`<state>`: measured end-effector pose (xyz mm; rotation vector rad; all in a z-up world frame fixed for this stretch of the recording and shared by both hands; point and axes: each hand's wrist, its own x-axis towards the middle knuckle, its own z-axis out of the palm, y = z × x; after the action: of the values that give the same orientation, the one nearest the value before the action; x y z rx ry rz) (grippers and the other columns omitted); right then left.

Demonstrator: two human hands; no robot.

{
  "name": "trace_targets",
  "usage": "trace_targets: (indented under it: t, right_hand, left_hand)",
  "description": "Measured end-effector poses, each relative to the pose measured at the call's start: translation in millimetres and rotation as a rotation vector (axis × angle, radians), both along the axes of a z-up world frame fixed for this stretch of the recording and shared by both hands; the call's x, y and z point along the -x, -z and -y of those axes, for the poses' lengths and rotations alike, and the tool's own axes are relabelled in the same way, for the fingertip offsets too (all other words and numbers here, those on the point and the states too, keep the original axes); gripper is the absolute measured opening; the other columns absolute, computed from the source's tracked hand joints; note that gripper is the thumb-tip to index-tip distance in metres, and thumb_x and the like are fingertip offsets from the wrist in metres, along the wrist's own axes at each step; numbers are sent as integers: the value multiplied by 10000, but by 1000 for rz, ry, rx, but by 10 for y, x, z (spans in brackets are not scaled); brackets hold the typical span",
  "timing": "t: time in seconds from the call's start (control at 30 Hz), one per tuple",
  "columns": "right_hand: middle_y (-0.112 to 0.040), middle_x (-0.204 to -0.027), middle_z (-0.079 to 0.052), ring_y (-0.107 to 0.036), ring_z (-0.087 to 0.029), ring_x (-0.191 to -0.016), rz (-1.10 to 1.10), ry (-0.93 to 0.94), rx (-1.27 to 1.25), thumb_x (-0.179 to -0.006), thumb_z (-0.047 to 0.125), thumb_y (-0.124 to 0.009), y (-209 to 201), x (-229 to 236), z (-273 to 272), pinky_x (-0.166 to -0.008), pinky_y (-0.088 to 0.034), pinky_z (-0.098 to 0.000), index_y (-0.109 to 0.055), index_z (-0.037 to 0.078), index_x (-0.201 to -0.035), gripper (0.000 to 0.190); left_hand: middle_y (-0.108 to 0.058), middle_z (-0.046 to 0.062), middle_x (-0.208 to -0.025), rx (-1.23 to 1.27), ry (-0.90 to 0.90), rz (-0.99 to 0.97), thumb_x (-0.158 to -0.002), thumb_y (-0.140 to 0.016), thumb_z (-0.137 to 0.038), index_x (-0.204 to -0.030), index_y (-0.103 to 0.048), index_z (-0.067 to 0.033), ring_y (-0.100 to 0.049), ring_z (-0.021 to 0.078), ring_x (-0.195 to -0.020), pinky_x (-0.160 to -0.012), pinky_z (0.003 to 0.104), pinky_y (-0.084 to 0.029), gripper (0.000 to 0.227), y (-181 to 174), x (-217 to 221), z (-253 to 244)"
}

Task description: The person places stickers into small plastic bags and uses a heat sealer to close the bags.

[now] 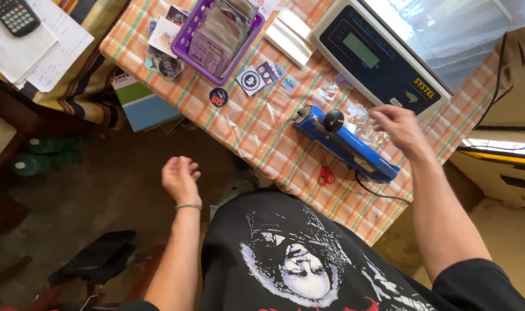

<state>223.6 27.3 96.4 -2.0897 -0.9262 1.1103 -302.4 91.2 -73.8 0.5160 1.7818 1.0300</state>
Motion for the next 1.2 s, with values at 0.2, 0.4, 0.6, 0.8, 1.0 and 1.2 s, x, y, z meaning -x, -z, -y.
trace_targets:
  t: [0.2,0.4,0.6,0.8,1.0,1.2]
  right_hand:
    - [-708,-743,-99,-630,-175,-645,-48,-227,213,-1004,346,-693,-135,381,-391,-614,-518,-300,-762,99,-1005,257]
    - [-703,-738,-82,-634,-170,-676,-27,-379,84,-895,201,-795,47,292,-457,-668,-534,-319,-784,100,-919,104]
    - [-732,-939,-67,-618,-136,-759,234,-192,-383,-1016,-37,-552,-78,446,-926,-634,-531,-269,-726,76,-946,219]
    - [-695,-1049,-209,-596,-224,-798,370,-226,-626,-1064,-130,-572,-280,205,-887,-640,-502,-283,-718,-67,-1104,164]
    - [-489,-1400,-323,-519,-566,-1257,233,-143,-341,-938,114,-846,-180,-7,-192,-927,-559,-512,-542,-36,-1476,636]
    - [-710,-920,-173,-716,-221,-795,-68,120,-392,-1022,26,-678,-731,573,613,-808,-605,-348,-701,1,-1206,188]
  left_hand:
    - [-708,219,-1072,-69,303,-2,-996,-701,-203,-1322,-514,37,-744,226,-812,-585,264,-620,446,-229,-553,204]
    - [-722,215,-1046,-123,443,13,-991,-693,-141,-1320,-532,41,-752,206,-793,-590,237,-618,409,-441,-768,219]
    - [-730,103,-986,-23,420,-18,-937,-680,-186,-1250,-586,-1,-725,159,-754,-570,255,-589,376,-674,-832,316]
    - [-706,80,-980,2,407,-58,-915,-706,-193,-1229,-613,-14,-710,132,-771,-570,247,-582,373,-667,-801,347]
    - [-778,-11,-919,24,621,-489,-832,-847,-443,-1160,-701,-157,-756,153,-818,-700,309,-608,459,-548,-950,31]
    - [-773,37,-770,122,560,-382,-767,-880,-216,-895,-743,-121,-728,138,-572,-436,250,-606,211,-110,-987,-160]
